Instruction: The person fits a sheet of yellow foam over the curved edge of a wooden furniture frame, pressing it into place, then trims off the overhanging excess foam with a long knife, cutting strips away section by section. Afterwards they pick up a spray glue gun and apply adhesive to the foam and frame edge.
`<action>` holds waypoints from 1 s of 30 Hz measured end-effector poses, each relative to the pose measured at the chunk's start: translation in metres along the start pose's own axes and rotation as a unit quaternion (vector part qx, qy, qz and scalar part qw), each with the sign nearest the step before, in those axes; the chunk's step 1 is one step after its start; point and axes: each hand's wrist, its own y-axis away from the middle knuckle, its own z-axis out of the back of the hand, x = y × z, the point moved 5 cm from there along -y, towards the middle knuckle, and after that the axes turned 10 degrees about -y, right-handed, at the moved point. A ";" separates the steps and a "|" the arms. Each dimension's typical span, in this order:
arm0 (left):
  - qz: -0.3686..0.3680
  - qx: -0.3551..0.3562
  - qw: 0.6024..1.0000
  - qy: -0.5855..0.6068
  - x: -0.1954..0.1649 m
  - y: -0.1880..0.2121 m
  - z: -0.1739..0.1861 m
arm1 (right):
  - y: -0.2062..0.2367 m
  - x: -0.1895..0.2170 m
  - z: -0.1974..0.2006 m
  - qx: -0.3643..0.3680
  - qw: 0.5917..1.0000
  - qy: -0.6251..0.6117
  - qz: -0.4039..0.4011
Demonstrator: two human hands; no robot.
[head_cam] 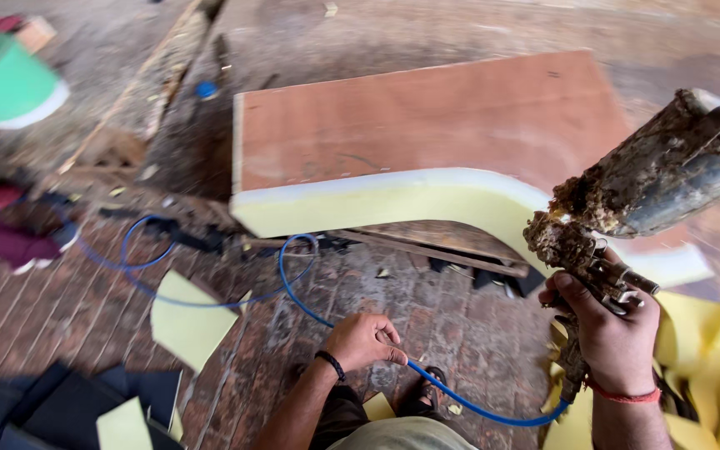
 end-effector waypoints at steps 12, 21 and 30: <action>0.051 -0.106 0.990 0.072 0.193 0.100 0.139 | 0.009 -0.047 -0.270 0.102 0.995 0.015 -0.013; 0.058 -0.128 0.988 0.066 0.275 0.121 0.215 | 0.002 -0.062 -0.389 0.112 0.992 0.057 0.019; 0.145 -0.137 0.975 0.099 0.398 0.107 0.303 | -0.075 -0.160 -0.535 0.096 0.995 -0.001 -0.026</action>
